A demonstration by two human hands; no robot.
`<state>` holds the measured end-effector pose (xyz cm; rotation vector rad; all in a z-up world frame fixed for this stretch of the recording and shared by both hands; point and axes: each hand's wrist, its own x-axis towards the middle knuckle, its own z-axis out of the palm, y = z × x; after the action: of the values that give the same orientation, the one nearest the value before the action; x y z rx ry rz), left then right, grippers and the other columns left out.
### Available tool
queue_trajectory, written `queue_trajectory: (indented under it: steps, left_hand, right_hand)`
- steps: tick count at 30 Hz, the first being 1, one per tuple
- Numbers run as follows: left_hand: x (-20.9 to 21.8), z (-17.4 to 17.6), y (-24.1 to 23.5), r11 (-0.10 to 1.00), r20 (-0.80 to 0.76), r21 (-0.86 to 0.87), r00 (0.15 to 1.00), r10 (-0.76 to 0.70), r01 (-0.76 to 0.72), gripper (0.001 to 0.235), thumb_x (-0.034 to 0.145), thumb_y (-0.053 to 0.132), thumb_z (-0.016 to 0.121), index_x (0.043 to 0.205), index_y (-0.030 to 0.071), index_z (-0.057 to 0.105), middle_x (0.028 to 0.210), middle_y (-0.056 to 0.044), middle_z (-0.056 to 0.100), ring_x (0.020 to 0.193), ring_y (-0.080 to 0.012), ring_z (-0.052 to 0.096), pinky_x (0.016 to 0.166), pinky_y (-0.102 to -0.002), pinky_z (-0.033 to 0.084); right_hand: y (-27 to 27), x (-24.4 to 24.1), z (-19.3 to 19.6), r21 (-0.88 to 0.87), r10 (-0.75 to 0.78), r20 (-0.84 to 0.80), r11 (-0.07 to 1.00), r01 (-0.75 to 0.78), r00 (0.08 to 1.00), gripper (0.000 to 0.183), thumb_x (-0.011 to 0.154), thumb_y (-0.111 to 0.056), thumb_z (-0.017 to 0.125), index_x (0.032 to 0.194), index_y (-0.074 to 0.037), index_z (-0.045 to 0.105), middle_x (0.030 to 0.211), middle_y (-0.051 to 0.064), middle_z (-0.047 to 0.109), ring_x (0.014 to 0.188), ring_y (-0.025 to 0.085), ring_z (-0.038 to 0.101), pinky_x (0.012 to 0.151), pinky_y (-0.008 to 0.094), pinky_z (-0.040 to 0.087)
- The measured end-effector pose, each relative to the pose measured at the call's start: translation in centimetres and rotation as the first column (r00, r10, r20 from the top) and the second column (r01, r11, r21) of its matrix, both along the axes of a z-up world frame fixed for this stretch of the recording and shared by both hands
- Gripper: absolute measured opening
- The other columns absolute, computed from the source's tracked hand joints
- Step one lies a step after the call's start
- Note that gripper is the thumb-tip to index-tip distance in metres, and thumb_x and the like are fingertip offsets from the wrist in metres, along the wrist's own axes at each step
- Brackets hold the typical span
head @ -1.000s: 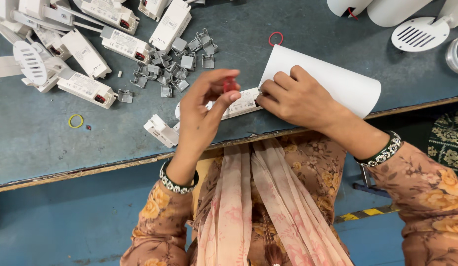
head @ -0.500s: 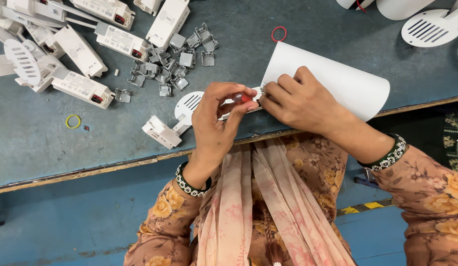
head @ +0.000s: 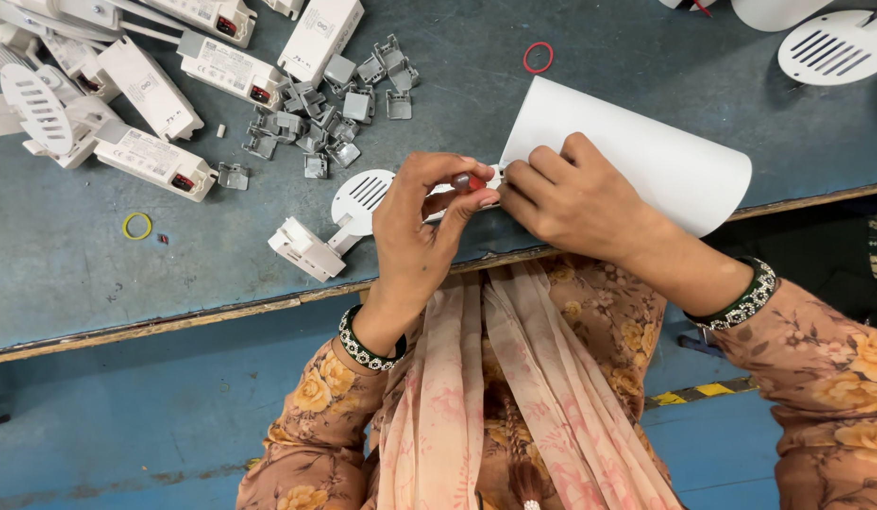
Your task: The person assembles white cylindrical light fixtures by inserting a rectangular ballast into the cylinder, securing it with metal clips, and attaching a circular vented cover. The person uses a screwdriver to tighten the clips and handles multiple components on a blue workbench.
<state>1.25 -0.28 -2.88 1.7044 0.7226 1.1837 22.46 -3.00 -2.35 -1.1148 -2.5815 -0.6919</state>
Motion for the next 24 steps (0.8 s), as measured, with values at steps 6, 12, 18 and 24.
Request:
queue_trajectory:
  steps: [6, 12, 18, 24]
  left_hand:
    - [-0.06, 0.02, -0.09, 1.0, 0.003, -0.001, 1.0, 0.01, -0.01, 0.031, 0.1, -0.001, 0.075, 0.125, 0.004, 0.057, 0.118, -0.009, 0.066, 0.108, -0.017, 0.074, 0.091, -0.029, 0.063]
    - [-0.29, 0.1, -0.18, 1.0, 0.004, 0.02, 1.0, 0.01, -0.01, 0.032, 0.101, 0.0, 0.075, 0.126, 0.004, 0.057, 0.119, -0.008, 0.066, 0.105, -0.0157, 0.074, 0.087, -0.026, 0.065]
    - [-0.44, 0.33, -0.25, 0.999, -0.038, 0.044, 0.999, 0.027, -0.025, 0.031, 0.1, 0.001, 0.077, 0.125, 0.005, 0.058, 0.118, -0.008, 0.067, 0.101, -0.0143, 0.074, 0.086, -0.025, 0.064]
    - [-0.4, 0.41, -0.18, 0.998, -0.037, 0.06, 0.999, 0.023, -0.021, 0.031, 0.1, 0.002, 0.077, 0.125, 0.005, 0.058, 0.118, -0.007, 0.066, 0.101, -0.0138, 0.074, 0.086, -0.025, 0.063]
  right_hand:
    - [0.03, -0.19, 0.1, -0.017, -0.005, -0.027, 1.0, 0.004, 1.0, 0.008, 0.088, -0.02, 0.067, 0.09, -0.013, 0.07, 0.089, -0.003, 0.06, 0.083, 0.015, 0.054, 0.068, 0.031, 0.039]
    - [-0.12, -0.48, -0.02, -0.07, -0.047, -0.04, 0.997, 0.044, 0.998, 0.007, 0.088, -0.02, 0.067, 0.09, -0.013, 0.067, 0.083, -0.005, 0.059, 0.081, 0.014, 0.054, 0.067, 0.03, 0.04]
    - [-0.26, -0.7, -0.29, -0.053, -0.055, -0.072, 0.997, 0.051, 0.996, 0.006, 0.09, -0.019, 0.067, 0.092, -0.013, 0.068, 0.086, -0.006, 0.06, 0.082, 0.013, 0.055, 0.068, 0.03, 0.04]
    - [-0.27, -0.64, -0.34, -0.032, -0.044, -0.057, 0.999, 0.042, 0.997, 0.006, 0.089, -0.019, 0.067, 0.09, -0.014, 0.068, 0.086, -0.006, 0.061, 0.082, 0.013, 0.055, 0.068, 0.029, 0.04]
